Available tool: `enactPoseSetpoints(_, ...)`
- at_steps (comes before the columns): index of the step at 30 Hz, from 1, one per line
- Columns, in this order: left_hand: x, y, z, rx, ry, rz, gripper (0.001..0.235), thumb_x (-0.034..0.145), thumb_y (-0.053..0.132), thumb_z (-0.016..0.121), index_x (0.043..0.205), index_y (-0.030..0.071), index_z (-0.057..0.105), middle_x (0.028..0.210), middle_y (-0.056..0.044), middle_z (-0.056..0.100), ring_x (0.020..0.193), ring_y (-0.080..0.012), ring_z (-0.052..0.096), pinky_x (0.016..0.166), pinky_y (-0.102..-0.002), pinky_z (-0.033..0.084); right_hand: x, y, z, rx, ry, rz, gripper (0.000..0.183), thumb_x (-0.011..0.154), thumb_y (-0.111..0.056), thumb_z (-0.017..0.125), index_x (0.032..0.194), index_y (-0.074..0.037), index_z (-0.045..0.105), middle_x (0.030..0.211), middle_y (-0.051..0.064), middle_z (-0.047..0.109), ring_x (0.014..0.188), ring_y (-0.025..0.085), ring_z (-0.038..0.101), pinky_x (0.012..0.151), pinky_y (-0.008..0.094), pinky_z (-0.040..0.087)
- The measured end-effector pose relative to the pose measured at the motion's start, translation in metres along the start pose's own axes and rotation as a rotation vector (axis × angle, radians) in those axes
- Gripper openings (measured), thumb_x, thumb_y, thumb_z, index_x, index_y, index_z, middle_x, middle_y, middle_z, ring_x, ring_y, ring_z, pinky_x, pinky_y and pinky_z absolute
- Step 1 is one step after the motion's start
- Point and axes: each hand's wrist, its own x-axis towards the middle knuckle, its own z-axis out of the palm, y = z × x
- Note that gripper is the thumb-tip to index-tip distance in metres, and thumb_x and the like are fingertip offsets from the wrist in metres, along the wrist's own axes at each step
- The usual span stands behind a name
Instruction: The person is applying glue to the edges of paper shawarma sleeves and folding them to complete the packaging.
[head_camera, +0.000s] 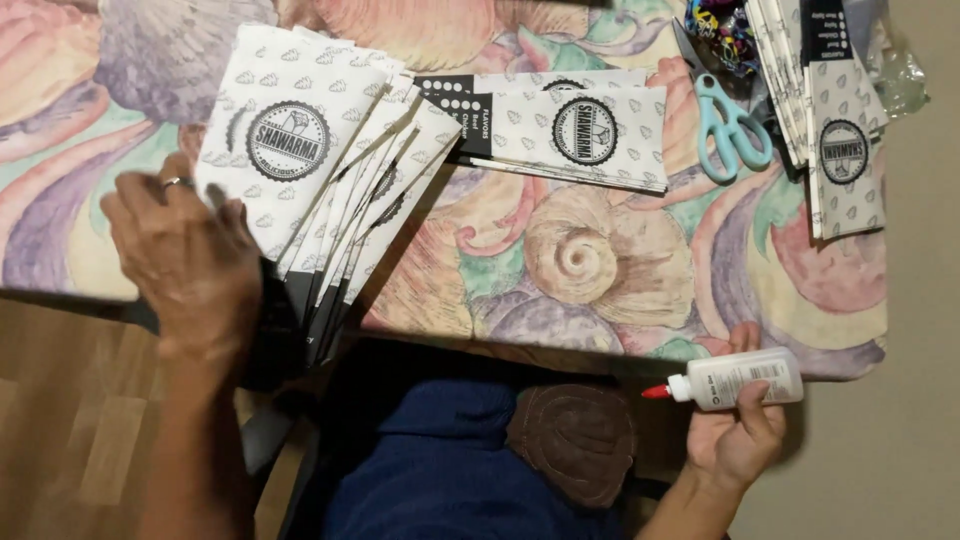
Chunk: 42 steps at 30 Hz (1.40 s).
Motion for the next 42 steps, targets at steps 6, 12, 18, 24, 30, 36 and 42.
enactPoseSetpoints(6,0.015,0.137,0.003,-0.426,-0.053,0.423,0.025,0.062,-0.019,0.064,0.075,0.0,0.074,0.098,-0.025,0.075,0.122,-0.0411,0.061,0.101,-0.043,0.057,-0.001,0.0,0.001,0.0,-0.018,-0.027,0.08,0.087,-0.028,0.076,0.148,0.01,0.042,0.151,0.018,0.053,0.139,0.022,0.057,0.127,0.047,0.044)
enactPoseSetpoints(12,0.021,0.21,0.063,-0.214,-0.218,0.509,0.1,0.093,0.093,0.009,0.165,0.024,0.023,0.169,-0.017,-0.007,0.152,-0.0384,-0.019,0.119,-0.067,-0.014,-0.001,0.002,-0.001,-0.055,-0.036,-0.04,0.079,0.09,-0.031,0.07,0.149,0.011,0.039,0.154,0.018,0.049,0.143,0.023,0.051,0.13,0.045,0.039)
enactPoseSetpoints(18,-0.04,0.202,-0.003,-0.312,-0.357,0.735,0.085,0.1,0.072,0.019,0.157,0.01,0.024,0.168,-0.015,0.011,0.155,-0.0332,0.003,0.125,-0.06,0.002,0.002,0.005,-0.008,-0.068,-0.047,-0.037,0.086,0.089,-0.034,0.072,0.153,0.009,0.034,0.159,0.02,0.045,0.148,0.022,0.047,0.129,0.035,0.038)
enactPoseSetpoints(24,-0.072,0.195,-0.002,-0.398,-0.159,0.892,0.04,0.088,0.009,0.064,0.123,-0.009,0.064,0.143,-0.032,0.051,0.133,-0.0423,0.051,0.106,-0.055,0.048,0.001,0.0,-0.008,0.172,-0.05,-0.006,0.086,0.088,-0.017,0.084,0.151,0.017,0.036,0.16,0.027,0.045,0.147,0.031,0.051,0.122,0.037,0.048)
enactPoseSetpoints(30,-0.078,0.193,-0.003,-0.416,-0.122,0.922,0.044,0.088,0.001,0.066,0.131,-0.005,0.059,0.133,-0.029,0.06,0.124,-0.0391,0.059,0.093,-0.047,0.059,-0.004,-0.016,-0.001,0.073,0.05,-0.085,0.067,0.084,-0.042,0.083,0.129,0.005,0.065,0.126,0.017,0.072,0.111,0.032,0.073,0.096,0.044,0.066)
enactPoseSetpoints(36,-0.063,0.189,0.001,-0.425,-0.098,1.021,0.036,0.088,0.001,0.066,0.124,0.0,0.063,0.12,-0.024,0.064,0.109,-0.0353,0.067,0.075,-0.039,0.065,0.006,-0.021,-0.001,-0.228,0.245,-0.449,0.046,0.096,-0.019,0.078,0.133,0.0,0.06,0.129,0.011,0.067,0.127,0.024,0.067,0.113,0.044,0.062)
enactPoseSetpoints(42,-0.044,0.197,0.01,-0.464,-0.373,0.983,0.015,0.101,0.005,0.059,0.116,0.0,0.061,0.091,-0.008,0.072,0.067,-0.0169,0.065,0.045,-0.027,0.054,0.021,-0.011,-0.006,-0.381,0.265,-0.7,0.038,0.085,-0.005,0.092,0.111,0.005,0.066,0.11,0.008,0.067,0.11,0.024,0.067,0.102,0.044,0.064)
